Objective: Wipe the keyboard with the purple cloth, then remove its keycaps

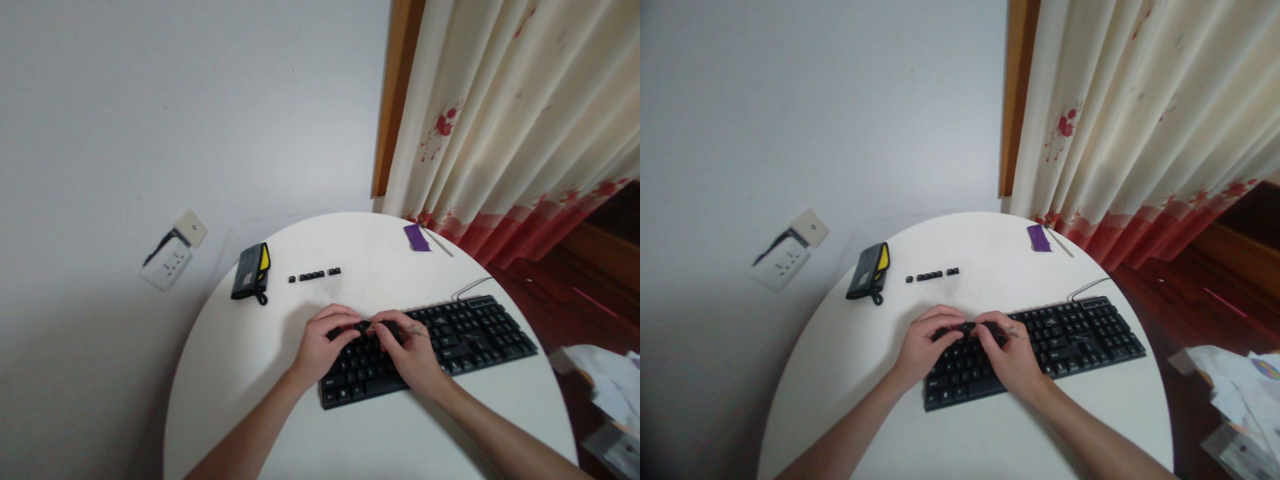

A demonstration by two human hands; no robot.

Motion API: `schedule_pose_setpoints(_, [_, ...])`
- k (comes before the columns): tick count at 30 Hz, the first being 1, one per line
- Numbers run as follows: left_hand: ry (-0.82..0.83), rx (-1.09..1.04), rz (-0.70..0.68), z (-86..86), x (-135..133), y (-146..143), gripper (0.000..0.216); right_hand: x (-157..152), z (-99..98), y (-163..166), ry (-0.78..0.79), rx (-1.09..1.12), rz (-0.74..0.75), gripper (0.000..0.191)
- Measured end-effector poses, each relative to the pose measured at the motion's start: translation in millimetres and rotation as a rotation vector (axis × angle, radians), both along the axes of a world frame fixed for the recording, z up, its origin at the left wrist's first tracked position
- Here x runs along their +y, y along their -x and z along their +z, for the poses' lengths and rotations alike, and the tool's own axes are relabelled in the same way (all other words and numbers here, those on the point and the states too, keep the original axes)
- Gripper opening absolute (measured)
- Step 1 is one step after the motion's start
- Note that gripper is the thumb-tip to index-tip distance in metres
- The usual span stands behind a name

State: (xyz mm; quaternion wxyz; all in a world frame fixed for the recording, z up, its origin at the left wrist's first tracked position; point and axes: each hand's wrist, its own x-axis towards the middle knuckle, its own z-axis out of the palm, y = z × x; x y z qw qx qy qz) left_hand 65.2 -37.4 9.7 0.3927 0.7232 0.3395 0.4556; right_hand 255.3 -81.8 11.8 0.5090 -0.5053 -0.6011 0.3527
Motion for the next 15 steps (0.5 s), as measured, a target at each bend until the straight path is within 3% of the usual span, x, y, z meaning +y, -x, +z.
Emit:
schedule_pose_setpoints(9, [0.08, -0.034, 0.07, -0.8, 1, 2, 0.012, 3, 1.3, -6, 0.078, 0.121, -0.058, 0.02])
schedule_pose_setpoints(15, [0.1, -0.049, 0.082, -2.7, 3, 3, 0.013, 6, 9.8, -10, -0.056, 0.029, -0.034, 0.033])
